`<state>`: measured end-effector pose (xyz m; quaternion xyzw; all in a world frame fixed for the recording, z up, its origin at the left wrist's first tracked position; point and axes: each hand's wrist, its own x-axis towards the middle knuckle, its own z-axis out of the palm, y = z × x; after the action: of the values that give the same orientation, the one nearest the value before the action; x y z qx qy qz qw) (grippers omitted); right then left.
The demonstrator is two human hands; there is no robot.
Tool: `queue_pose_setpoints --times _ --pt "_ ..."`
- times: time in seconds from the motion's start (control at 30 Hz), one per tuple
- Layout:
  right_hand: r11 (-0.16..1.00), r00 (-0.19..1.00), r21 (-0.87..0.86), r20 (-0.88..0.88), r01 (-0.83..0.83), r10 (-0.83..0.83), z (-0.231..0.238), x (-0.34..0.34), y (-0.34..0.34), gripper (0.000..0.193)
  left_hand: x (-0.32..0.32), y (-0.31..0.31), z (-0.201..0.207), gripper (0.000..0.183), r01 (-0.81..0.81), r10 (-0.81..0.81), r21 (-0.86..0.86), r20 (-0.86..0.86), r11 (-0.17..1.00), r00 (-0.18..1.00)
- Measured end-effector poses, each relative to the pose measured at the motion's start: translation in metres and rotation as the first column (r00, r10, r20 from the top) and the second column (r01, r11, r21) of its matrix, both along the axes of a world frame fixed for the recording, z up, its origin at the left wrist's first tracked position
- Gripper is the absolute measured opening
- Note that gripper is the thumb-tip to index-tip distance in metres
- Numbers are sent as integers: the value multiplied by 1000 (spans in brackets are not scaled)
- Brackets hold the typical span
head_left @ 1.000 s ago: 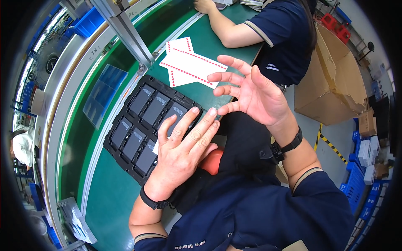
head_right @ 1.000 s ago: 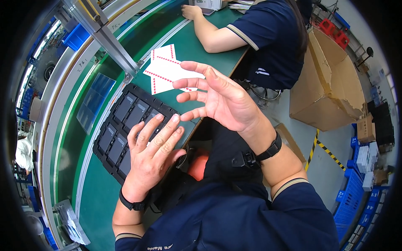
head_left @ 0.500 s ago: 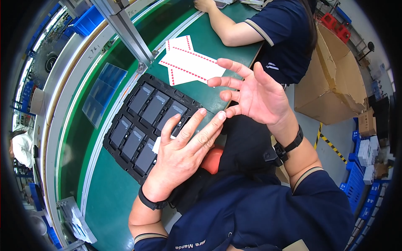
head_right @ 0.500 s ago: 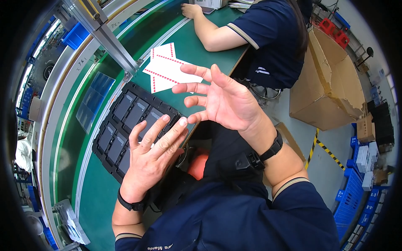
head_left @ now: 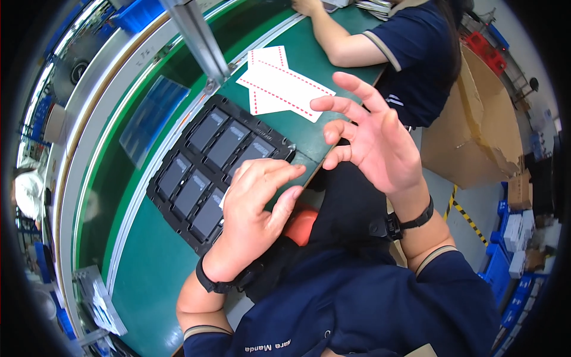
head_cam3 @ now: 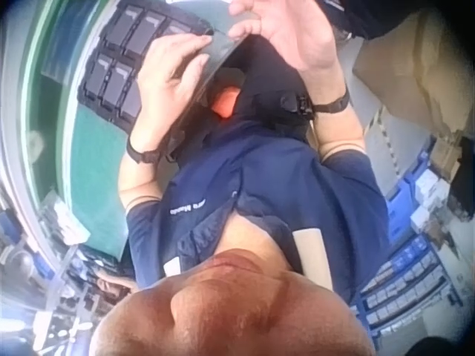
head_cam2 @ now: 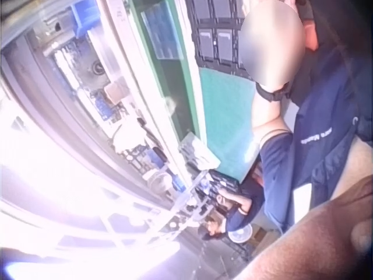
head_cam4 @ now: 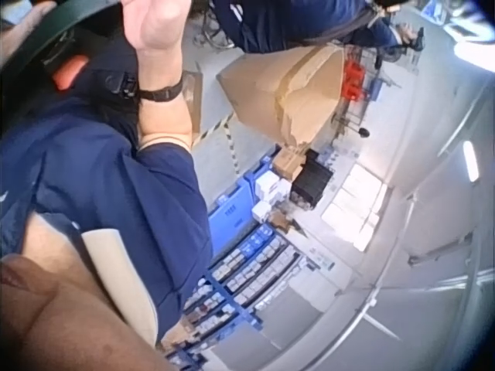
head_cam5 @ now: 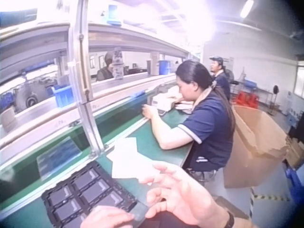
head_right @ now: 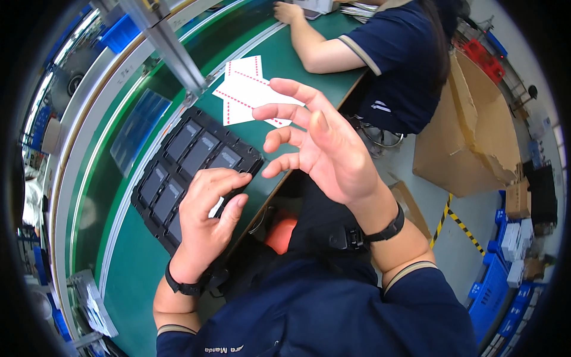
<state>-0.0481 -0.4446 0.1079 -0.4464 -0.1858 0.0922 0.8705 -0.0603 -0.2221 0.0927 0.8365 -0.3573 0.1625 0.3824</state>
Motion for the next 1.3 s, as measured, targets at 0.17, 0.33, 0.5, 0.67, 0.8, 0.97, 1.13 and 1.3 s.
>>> queue_pose_setpoints --times 0.17,0.33,0.5,0.67,0.8,0.97,1.13,1.3 --pt "992 986 -94 149 89 -75 -7 -6 20 83 -3 -2 1 14 -31 -65 -285 -319 958 946" --pt "996 990 -50 128 74 -67 -13 -4 30 82 -3 1 2 12 -59 -47 -301 -331 952 942" --pt "990 984 -68 137 122 -112 -16 -8 35 82 -3 2 1 13 -88 -21 -291 -351 953 936" --pt "982 974 -94 170 166 -149 -16 -13 35 82 -4 -1 0 14 -98 -14 -293 -358 951 934" --pt "976 964 -114 218 183 -155 -18 -17 37 82 -5 -2 -4 16 -129 10 -297 -372 946 928" --pt "967 941 -163 310 196 -138 -23 -18 37 80 -4 0 -5 15 -136 36 -251 -365 958 930" --pt "959 920 -190 368 213 -131 -26 -14 37 77 2 0 -6 12 -114 65 -197 -238 974 969" --pt "932 940 -335 340 135 -13 -22 -20 37 85 2 -1 -2 12 -25 19 -55 -110 998 994"
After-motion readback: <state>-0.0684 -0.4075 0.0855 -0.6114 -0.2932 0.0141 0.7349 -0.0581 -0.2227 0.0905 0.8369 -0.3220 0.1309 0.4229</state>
